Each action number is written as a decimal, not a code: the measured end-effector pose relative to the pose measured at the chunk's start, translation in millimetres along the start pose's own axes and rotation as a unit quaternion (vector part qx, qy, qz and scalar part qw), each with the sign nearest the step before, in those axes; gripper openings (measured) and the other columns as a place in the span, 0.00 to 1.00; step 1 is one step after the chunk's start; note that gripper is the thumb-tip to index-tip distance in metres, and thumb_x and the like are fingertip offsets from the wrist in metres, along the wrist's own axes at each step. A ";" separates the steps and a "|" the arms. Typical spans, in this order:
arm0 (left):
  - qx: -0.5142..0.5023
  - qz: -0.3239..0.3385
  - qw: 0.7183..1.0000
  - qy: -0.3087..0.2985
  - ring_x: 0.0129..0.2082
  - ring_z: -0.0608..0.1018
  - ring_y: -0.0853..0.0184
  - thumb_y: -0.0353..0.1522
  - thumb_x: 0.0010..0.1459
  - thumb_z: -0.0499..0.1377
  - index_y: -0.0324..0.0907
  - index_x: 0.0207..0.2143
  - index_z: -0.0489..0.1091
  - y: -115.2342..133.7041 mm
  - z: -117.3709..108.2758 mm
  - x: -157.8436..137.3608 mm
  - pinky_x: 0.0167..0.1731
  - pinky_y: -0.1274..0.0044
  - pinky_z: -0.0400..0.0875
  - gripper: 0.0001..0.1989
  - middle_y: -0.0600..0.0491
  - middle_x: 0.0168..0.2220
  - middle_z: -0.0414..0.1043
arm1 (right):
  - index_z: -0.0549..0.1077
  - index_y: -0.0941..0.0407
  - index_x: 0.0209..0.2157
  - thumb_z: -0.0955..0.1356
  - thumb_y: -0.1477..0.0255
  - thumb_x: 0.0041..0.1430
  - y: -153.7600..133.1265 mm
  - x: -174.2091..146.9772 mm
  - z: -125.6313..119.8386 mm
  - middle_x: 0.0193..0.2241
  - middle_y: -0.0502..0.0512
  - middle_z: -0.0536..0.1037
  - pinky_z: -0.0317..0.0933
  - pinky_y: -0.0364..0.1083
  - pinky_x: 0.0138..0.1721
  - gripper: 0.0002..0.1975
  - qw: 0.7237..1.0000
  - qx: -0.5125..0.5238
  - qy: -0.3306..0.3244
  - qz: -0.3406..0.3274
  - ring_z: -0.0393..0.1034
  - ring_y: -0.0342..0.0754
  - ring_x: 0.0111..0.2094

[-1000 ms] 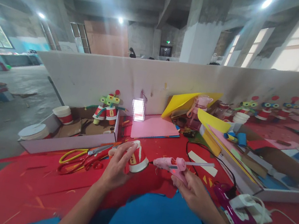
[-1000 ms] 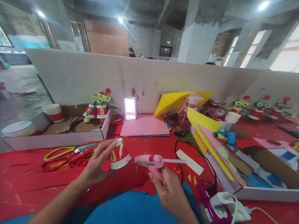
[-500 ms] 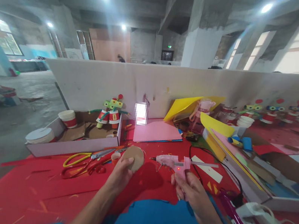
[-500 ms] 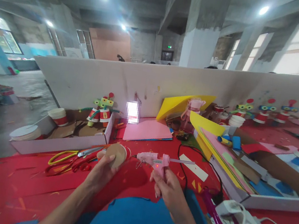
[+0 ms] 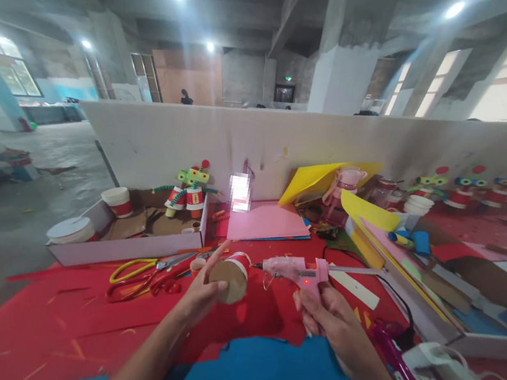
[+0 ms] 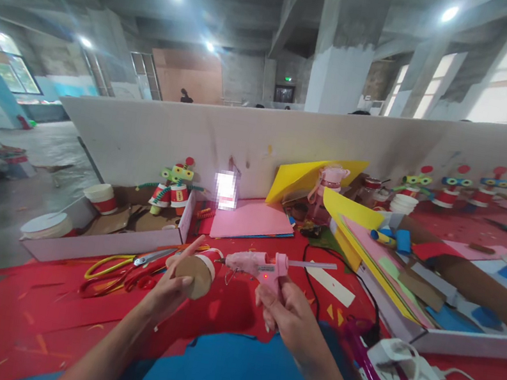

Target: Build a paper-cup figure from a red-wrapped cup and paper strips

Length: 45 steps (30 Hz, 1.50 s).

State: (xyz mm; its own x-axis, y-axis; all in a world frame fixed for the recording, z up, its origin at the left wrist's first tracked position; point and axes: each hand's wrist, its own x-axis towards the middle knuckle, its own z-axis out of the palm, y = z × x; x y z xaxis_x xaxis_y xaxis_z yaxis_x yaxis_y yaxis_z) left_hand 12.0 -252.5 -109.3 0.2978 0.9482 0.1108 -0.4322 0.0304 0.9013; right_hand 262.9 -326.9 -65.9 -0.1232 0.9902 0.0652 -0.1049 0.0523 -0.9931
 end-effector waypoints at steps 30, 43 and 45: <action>-0.043 -0.036 0.998 -0.018 0.39 0.78 0.59 0.31 0.43 0.68 0.47 0.64 0.54 5.4 6.1 -3.5 0.32 0.78 0.71 0.46 0.46 0.43 0.76 | 0.66 0.57 0.28 0.66 0.51 0.57 5.7 -3.7 2.1 0.18 0.45 0.61 0.50 0.40 0.20 0.22 0.999 -0.029 -0.019 0.008 0.54 0.38 0.18; -0.083 -0.025 0.996 0.023 0.42 0.77 0.59 0.31 0.44 0.67 0.46 0.64 0.55 3.6 7.6 -2.6 0.38 0.75 0.72 0.44 0.47 0.45 0.75 | 0.65 0.57 0.29 0.65 0.51 0.58 9.7 -0.1 8.4 0.17 0.44 0.61 0.50 0.40 0.21 0.22 0.999 -0.041 -0.011 0.000 0.54 0.38 0.18; -0.083 -0.027 0.996 0.021 0.42 0.77 0.59 0.31 0.45 0.67 0.46 0.63 0.57 3.9 7.5 -3.9 0.38 0.76 0.72 0.43 0.47 0.46 0.75 | 0.65 0.57 0.29 0.65 0.51 0.58 9.8 0.2 9.5 0.17 0.44 0.60 0.50 0.40 0.21 0.22 0.999 -0.046 -0.010 -0.001 0.54 0.38 0.18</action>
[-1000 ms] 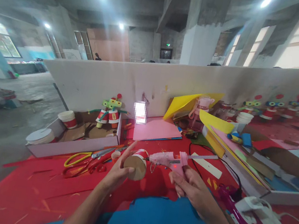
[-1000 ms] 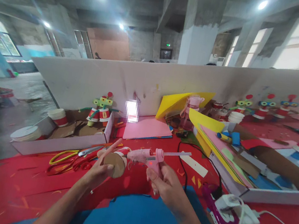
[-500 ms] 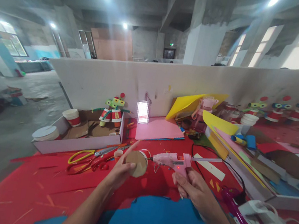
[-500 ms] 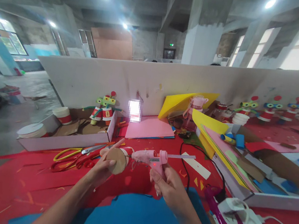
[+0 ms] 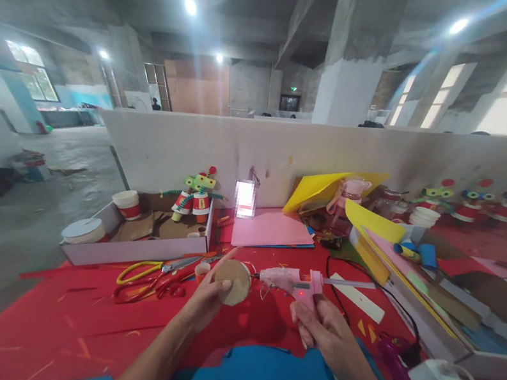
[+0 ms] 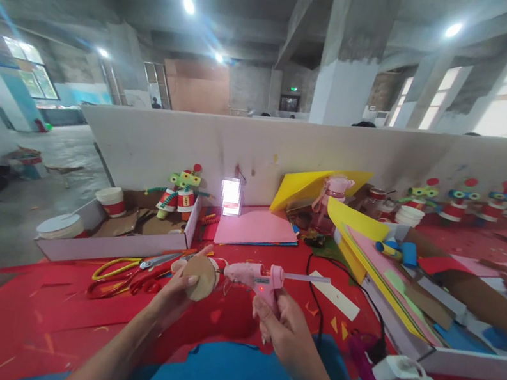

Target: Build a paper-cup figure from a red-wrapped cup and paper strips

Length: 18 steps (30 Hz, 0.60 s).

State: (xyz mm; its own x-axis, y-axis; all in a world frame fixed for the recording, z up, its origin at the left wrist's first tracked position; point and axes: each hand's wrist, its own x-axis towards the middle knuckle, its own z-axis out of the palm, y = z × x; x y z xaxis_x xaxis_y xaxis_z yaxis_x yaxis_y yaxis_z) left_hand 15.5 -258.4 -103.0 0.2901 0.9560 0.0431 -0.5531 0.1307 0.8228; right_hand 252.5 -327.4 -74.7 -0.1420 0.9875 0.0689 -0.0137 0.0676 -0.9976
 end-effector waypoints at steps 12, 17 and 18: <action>-0.067 -0.006 0.997 0.039 0.33 0.79 0.65 0.29 0.46 0.67 0.38 0.41 0.73 -7.1 0.6 3.1 0.38 0.76 0.75 0.17 0.51 0.34 0.78 | 0.66 0.57 0.28 0.66 0.48 0.55 2.1 -2.2 4.5 0.16 0.44 0.60 0.50 0.40 0.21 0.24 1.000 0.001 0.022 0.013 0.55 0.39 0.18; -0.106 -0.013 0.992 0.061 0.34 0.80 0.64 0.27 0.50 0.63 0.38 0.38 0.73 -5.3 6.5 4.5 0.44 0.70 0.75 0.11 0.51 0.34 0.79 | 0.66 0.57 0.28 0.66 0.48 0.54 0.7 -1.5 8.0 0.16 0.44 0.60 0.51 0.41 0.21 0.24 0.998 0.010 0.053 0.011 0.55 0.39 0.18; -0.112 -0.016 0.991 0.072 0.32 0.80 0.65 0.26 0.51 0.62 0.38 0.37 0.73 -5.3 6.8 5.0 0.45 0.69 0.75 0.09 0.51 0.32 0.79 | 0.66 0.57 0.28 0.66 0.48 0.54 0.2 -0.8 8.9 0.16 0.44 0.60 0.51 0.41 0.21 0.24 0.998 0.010 0.055 0.010 0.55 0.39 0.18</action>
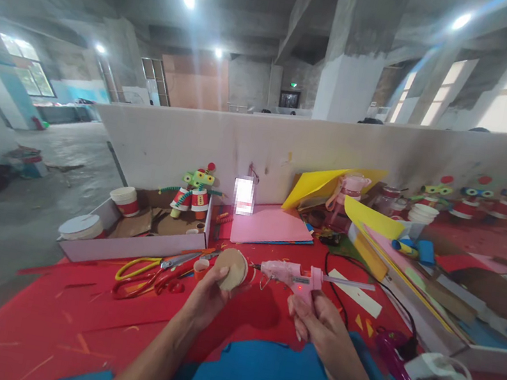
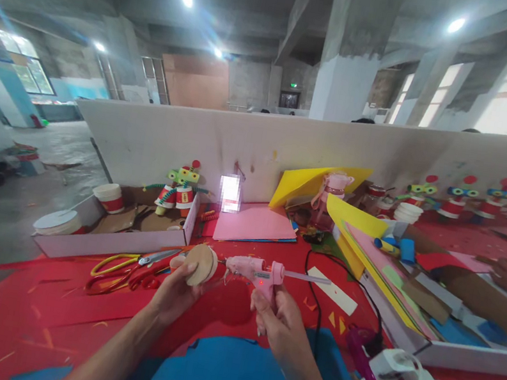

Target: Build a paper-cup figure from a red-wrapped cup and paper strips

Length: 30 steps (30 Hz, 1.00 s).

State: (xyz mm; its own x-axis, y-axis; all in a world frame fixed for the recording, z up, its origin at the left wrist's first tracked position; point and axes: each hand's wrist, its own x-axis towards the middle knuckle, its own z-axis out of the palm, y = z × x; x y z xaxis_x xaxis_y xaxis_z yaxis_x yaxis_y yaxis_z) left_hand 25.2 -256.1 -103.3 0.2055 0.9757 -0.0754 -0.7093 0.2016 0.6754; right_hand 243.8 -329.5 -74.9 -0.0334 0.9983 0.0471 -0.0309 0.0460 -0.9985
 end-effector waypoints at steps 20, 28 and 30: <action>-0.056 -0.077 0.995 0.045 0.32 0.81 0.59 0.32 0.58 0.57 0.36 0.37 0.72 0.8 6.3 -0.4 0.44 0.60 0.75 0.08 0.47 0.30 0.78 | 0.67 0.57 0.30 0.64 0.50 0.57 16.7 10.8 27.5 0.19 0.47 0.66 0.53 0.41 0.20 0.23 0.998 -0.024 0.026 -0.056 0.58 0.40 0.18; -0.075 -0.071 0.994 0.043 0.32 0.80 0.61 0.31 0.56 0.58 0.37 0.37 0.71 -0.3 1.7 2.1 0.45 0.60 0.75 0.07 0.48 0.31 0.78 | 0.68 0.58 0.33 0.62 0.51 0.60 14.7 2.6 32.9 0.19 0.46 0.62 0.49 0.42 0.21 0.22 0.993 -0.097 0.030 -0.067 0.54 0.40 0.19; -0.077 -0.072 0.994 0.038 0.32 0.80 0.60 0.31 0.56 0.59 0.38 0.37 0.71 -0.4 -0.8 3.2 0.45 0.60 0.75 0.08 0.49 0.31 0.78 | 0.67 0.57 0.34 0.62 0.51 0.60 16.0 1.7 33.9 0.19 0.46 0.61 0.48 0.42 0.21 0.22 0.993 -0.098 0.023 -0.064 0.52 0.40 0.19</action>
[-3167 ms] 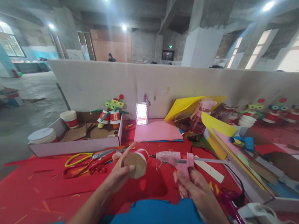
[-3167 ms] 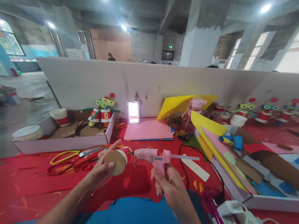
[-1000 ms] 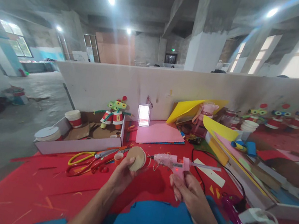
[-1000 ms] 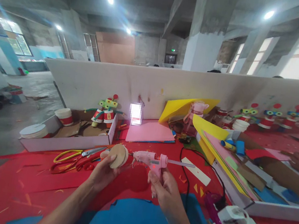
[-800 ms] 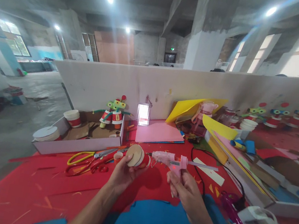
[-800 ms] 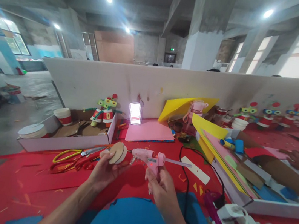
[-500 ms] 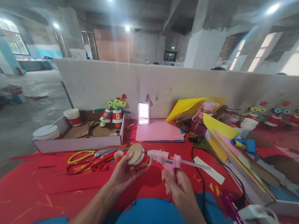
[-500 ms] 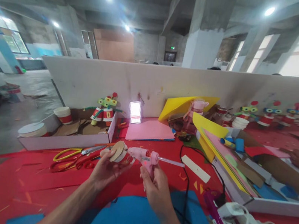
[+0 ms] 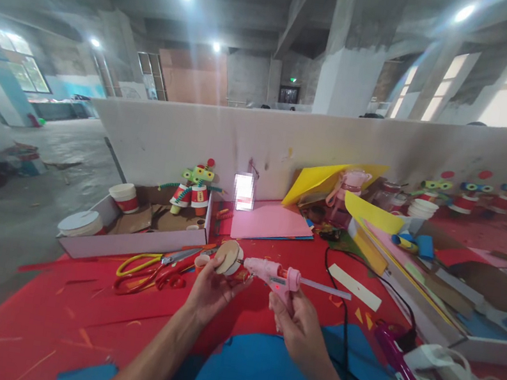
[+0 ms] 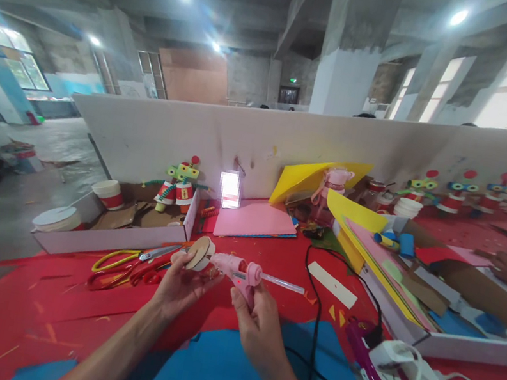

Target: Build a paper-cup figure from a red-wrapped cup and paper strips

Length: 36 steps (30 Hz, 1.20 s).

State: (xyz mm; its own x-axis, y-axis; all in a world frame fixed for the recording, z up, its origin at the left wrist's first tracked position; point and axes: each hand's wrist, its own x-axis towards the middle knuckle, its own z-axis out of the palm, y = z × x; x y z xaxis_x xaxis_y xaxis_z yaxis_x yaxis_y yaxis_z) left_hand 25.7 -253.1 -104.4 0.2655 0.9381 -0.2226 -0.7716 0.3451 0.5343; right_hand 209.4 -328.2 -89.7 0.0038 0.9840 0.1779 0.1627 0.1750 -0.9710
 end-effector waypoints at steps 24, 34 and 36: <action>0.004 -0.007 1.000 0.016 0.34 0.80 0.58 0.31 0.59 0.56 0.37 0.39 0.71 0.1 7.1 -4.1 0.45 0.57 0.74 0.08 0.47 0.33 0.79 | 0.69 0.58 0.40 0.62 0.52 0.60 -3.2 6.9 0.9 0.22 0.49 0.66 0.53 0.43 0.22 0.23 0.999 -0.007 0.037 -0.020 0.56 0.42 0.20; 0.028 -0.003 1.000 0.006 0.32 0.80 0.60 0.32 0.58 0.57 0.38 0.39 0.71 -1.1 2.9 -2.2 0.44 0.59 0.74 0.08 0.48 0.31 0.79 | 0.67 0.57 0.34 0.62 0.51 0.60 -2.6 13.0 -3.5 0.21 0.47 0.63 0.51 0.43 0.22 0.22 0.999 -0.009 0.031 -0.013 0.56 0.42 0.20; 0.032 -0.005 0.999 0.000 0.32 0.80 0.60 0.33 0.57 0.58 0.38 0.39 0.71 -1.6 0.7 -0.5 0.44 0.59 0.74 0.09 0.48 0.32 0.79 | 0.68 0.58 0.34 0.62 0.51 0.60 -2.9 13.0 -3.5 0.20 0.47 0.63 0.50 0.43 0.21 0.22 0.999 -0.017 0.028 -0.015 0.55 0.41 0.19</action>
State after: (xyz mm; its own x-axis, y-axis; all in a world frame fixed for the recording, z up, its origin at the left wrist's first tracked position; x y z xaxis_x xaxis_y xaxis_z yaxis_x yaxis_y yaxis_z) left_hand 27.2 -254.1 -104.6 0.2735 0.9346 -0.2275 -0.7303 0.3557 0.5833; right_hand 212.4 -316.1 -84.0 0.0531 0.9748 0.2168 0.1965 0.2027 -0.9593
